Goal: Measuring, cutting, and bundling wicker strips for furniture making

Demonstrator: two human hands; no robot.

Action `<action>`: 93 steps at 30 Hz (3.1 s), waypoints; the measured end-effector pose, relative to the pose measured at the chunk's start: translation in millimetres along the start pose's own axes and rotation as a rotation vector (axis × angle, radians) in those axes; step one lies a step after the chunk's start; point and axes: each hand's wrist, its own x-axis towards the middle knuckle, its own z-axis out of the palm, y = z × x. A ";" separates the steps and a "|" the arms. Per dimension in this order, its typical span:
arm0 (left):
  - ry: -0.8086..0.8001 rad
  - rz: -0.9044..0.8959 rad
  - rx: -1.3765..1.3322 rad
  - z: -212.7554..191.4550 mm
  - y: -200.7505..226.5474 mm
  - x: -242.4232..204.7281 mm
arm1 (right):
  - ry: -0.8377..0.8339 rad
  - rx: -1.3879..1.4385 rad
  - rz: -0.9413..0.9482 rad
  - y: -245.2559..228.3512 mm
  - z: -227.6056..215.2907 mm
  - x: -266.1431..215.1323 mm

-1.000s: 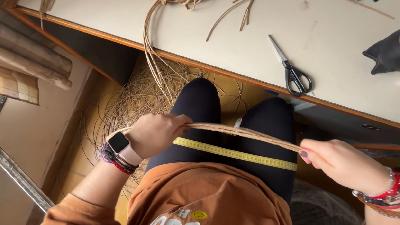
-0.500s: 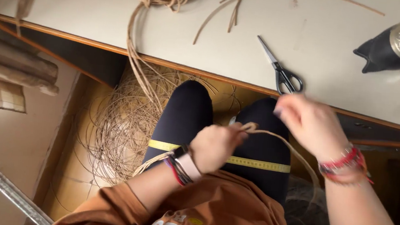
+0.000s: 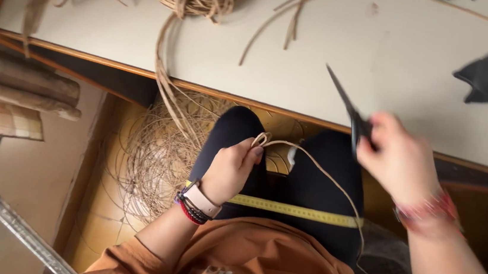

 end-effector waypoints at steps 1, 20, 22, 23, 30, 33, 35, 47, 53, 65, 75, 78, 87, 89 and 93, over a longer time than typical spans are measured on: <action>0.009 -0.009 0.002 -4.4 2.0 -3.0 | -0.001 0.008 -0.010 -13.8 -11.2 -10.3; -0.053 0.349 -0.290 6.1 21.0 -47.9 | -0.604 1.539 0.247 -112.2 -20.5 -69.9; -0.148 0.558 -0.527 6.2 27.4 -52.3 | -0.615 1.609 0.192 -112.0 -22.5 -75.4; -0.262 0.588 -0.830 5.7 40.1 -58.8 | -0.629 1.663 0.173 -109.2 -16.5 -79.6; -0.305 0.371 -1.369 40.7 35.7 -46.7 | -0.506 1.733 0.185 -109.1 -20.2 -74.4; -0.309 0.401 -1.349 39.8 21.9 -37.9 | -0.344 1.364 0.274 -90.7 -28.7 -45.5; -0.323 0.405 -1.343 45.9 12.4 -33.0 | -0.283 0.924 0.290 -67.6 -35.4 -4.4; -0.288 0.428 -1.296 30.1 7.8 -34.8 | -0.428 0.761 0.179 -94.7 -7.5 -23.9; -0.102 0.322 -0.741 -5.2 26.3 -59.0 | -0.197 1.392 0.283 -125.8 12.4 -52.1; 0.082 0.164 -0.201 -43.1 -29.9 -93.9 | -0.181 1.186 0.093 -208.5 40.4 -28.7; 0.255 0.268 0.276 -91.5 -57.1 -120.8 | -0.350 1.294 -0.069 -258.3 39.8 -25.3; 0.441 0.219 0.582 -107.2 -66.3 -118.2 | -0.299 1.264 -0.085 -261.3 41.5 -23.9; 0.469 0.437 0.099 -64.7 -83.4 -97.8 | -0.282 1.168 -0.144 -265.9 37.4 -10.2; 0.568 0.334 0.189 -75.7 -84.2 -97.0 | -0.362 1.138 -0.130 -255.7 33.8 -9.2; 0.926 0.460 0.610 -100.4 -94.7 -85.2 | -0.493 1.013 -0.201 -227.1 32.9 -5.5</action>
